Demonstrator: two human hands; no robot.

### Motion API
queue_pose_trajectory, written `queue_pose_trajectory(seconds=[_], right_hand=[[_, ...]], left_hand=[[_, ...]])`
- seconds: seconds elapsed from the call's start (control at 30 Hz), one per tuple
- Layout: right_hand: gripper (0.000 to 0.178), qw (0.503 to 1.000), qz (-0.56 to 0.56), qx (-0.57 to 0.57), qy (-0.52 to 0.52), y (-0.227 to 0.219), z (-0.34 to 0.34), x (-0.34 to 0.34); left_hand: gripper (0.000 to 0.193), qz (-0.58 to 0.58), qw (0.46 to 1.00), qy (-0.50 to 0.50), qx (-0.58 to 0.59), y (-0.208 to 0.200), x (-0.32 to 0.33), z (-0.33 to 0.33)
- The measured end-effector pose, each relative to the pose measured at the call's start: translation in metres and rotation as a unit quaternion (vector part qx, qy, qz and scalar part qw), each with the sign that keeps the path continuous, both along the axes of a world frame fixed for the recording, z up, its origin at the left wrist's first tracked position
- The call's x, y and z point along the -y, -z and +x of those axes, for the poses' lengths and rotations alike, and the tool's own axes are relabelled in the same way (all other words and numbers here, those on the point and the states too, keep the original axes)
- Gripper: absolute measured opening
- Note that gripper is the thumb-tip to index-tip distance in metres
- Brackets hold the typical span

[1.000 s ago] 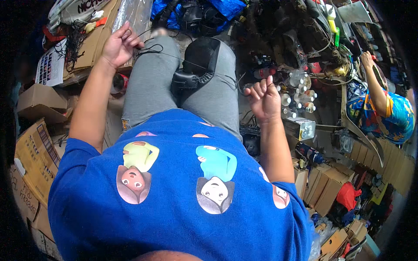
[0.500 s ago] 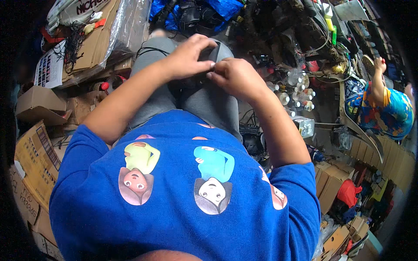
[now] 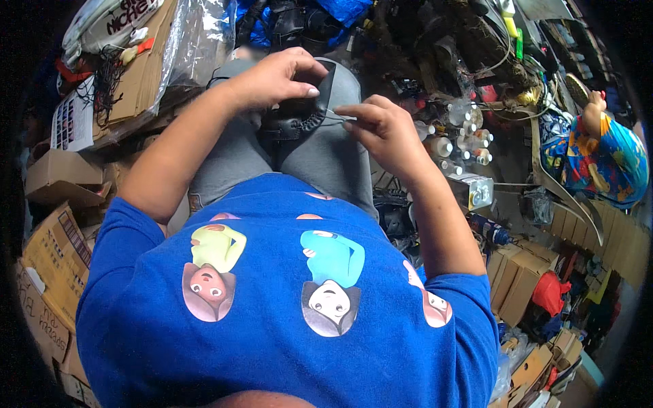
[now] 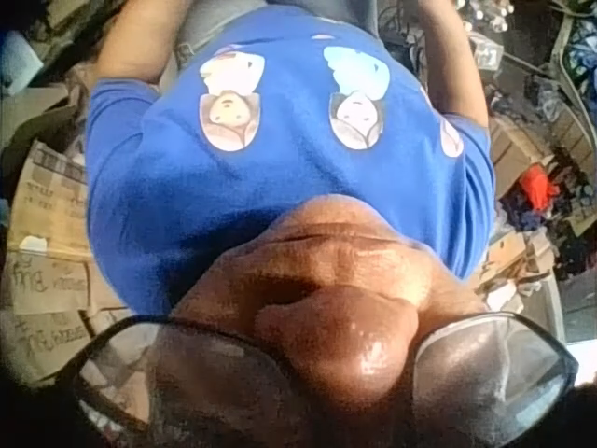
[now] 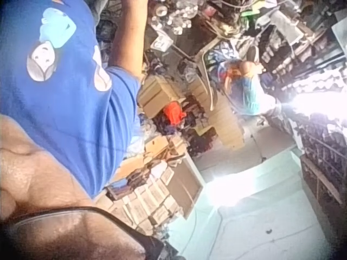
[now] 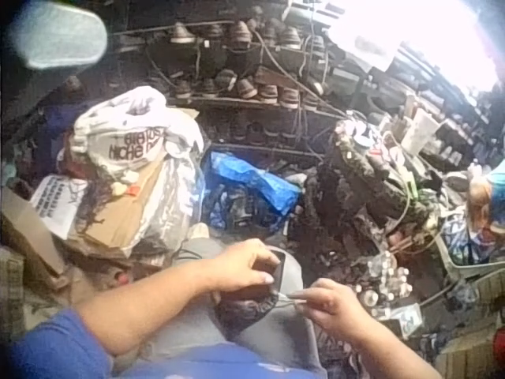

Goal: Hand-stitching a black shoe component using a needle and thread.

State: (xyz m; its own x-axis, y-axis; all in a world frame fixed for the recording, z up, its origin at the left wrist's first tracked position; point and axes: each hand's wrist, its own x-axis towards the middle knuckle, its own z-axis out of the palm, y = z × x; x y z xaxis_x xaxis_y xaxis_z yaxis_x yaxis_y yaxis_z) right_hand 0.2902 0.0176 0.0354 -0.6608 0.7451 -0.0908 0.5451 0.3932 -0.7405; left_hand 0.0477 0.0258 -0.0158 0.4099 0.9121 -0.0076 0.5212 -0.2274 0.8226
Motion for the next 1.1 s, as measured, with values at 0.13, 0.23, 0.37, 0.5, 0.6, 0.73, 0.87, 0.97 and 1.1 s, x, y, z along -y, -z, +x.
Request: queue_pose_trajectory(seconds=[0.13, 0.23, 0.37, 0.5, 0.6, 0.73, 0.87, 0.97, 1.1], right_hand=[[0.024, 0.998, 0.045, 0.041, -0.017, 0.008, -0.008, -0.004], [0.023, 0.998, 0.042, 0.046, -0.005, 0.01, -0.012, -0.006], [0.021, 0.997, 0.058, 0.058, -0.005, 0.007, -0.016, -0.006], [0.02, 0.996, 0.063, 0.069, -0.009, 0.003, -0.018, -0.007], [0.02, 0.994, 0.064, 0.087, -0.008, -0.001, -0.022, -0.006], [0.02, 0.993, 0.063, 0.103, -0.006, -0.003, -0.025, -0.005], [0.019, 0.986, 0.097, 0.135, 0.0, 0.001, -0.03, 0.0], [0.019, 0.991, 0.109, 0.072, -0.005, 0.016, -0.025, 0.0], [0.021, 1.0, 0.024, 0.014, 0.008, 0.026, -0.014, -0.016]], left_hand=[[0.03, -0.025, 1.0, 0.011, -0.008, -0.013, -0.006, 0.004], [0.026, -0.068, 0.996, 0.02, 0.049, -0.012, -0.007, 0.002], [0.025, -0.109, 0.991, 0.051, 0.053, -0.012, -0.011, -0.003], [0.026, -0.141, 0.984, 0.085, 0.074, -0.012, -0.013, -0.006], [0.028, -0.156, 0.98, 0.098, 0.073, -0.01, -0.013, -0.007], [0.031, -0.137, 0.982, 0.121, 0.056, -0.008, -0.013, -0.009], [0.032, -0.145, 0.981, 0.119, 0.058, -0.007, -0.014, -0.008], [0.031, -0.154, 0.979, 0.118, 0.056, -0.009, -0.014, -0.007], [0.029, -0.138, 0.981, 0.124, 0.062, -0.011, -0.018, -0.005]])
